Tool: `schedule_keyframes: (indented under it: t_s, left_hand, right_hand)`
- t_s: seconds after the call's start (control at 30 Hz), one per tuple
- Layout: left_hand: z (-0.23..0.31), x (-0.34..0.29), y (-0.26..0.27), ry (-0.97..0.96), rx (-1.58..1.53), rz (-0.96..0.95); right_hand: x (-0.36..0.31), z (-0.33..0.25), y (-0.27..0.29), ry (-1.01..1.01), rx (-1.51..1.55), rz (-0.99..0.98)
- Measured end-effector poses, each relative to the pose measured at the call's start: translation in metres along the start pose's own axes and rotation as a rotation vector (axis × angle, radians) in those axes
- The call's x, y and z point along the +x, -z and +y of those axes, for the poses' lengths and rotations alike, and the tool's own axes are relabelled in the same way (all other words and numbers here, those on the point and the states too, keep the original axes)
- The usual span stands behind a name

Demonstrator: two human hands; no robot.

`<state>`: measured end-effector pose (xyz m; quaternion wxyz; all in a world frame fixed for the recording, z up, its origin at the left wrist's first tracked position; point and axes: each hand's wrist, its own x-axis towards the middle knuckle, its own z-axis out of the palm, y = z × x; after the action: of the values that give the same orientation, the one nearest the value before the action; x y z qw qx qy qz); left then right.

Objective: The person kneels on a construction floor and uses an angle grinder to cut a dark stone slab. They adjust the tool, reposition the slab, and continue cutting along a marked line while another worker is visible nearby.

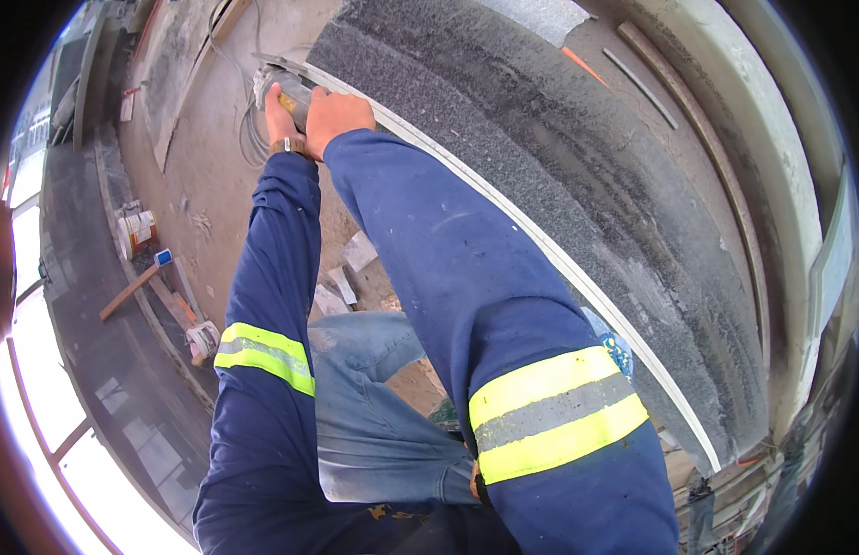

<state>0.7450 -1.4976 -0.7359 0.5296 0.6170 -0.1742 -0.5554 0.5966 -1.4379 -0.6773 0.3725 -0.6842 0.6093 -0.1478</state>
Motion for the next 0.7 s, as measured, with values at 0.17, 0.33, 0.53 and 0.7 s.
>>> schedule_keyframes:
  t_s: [0.17, 0.33, 0.53, 0.7]
  left_hand:
    - [-0.006, 0.011, 0.001, -0.074, 0.032, 0.059]
    - [-0.002, 0.008, 0.004, -0.050, 0.062, 0.093]
    - [-0.001, -0.012, -0.006, -0.055, 0.056, 0.075]
    - [0.000, -0.015, -0.008, -0.060, 0.055, 0.047]
  right_hand:
    - [0.007, 0.001, -0.001, -0.021, -0.003, -0.006]
    - [-0.002, -0.001, 0.002, -0.010, 0.014, -0.004]
    - [-0.001, 0.005, -0.005, -0.003, 0.036, 0.011]
    - [-0.002, 0.004, -0.003, -0.009, 0.044, 0.013]
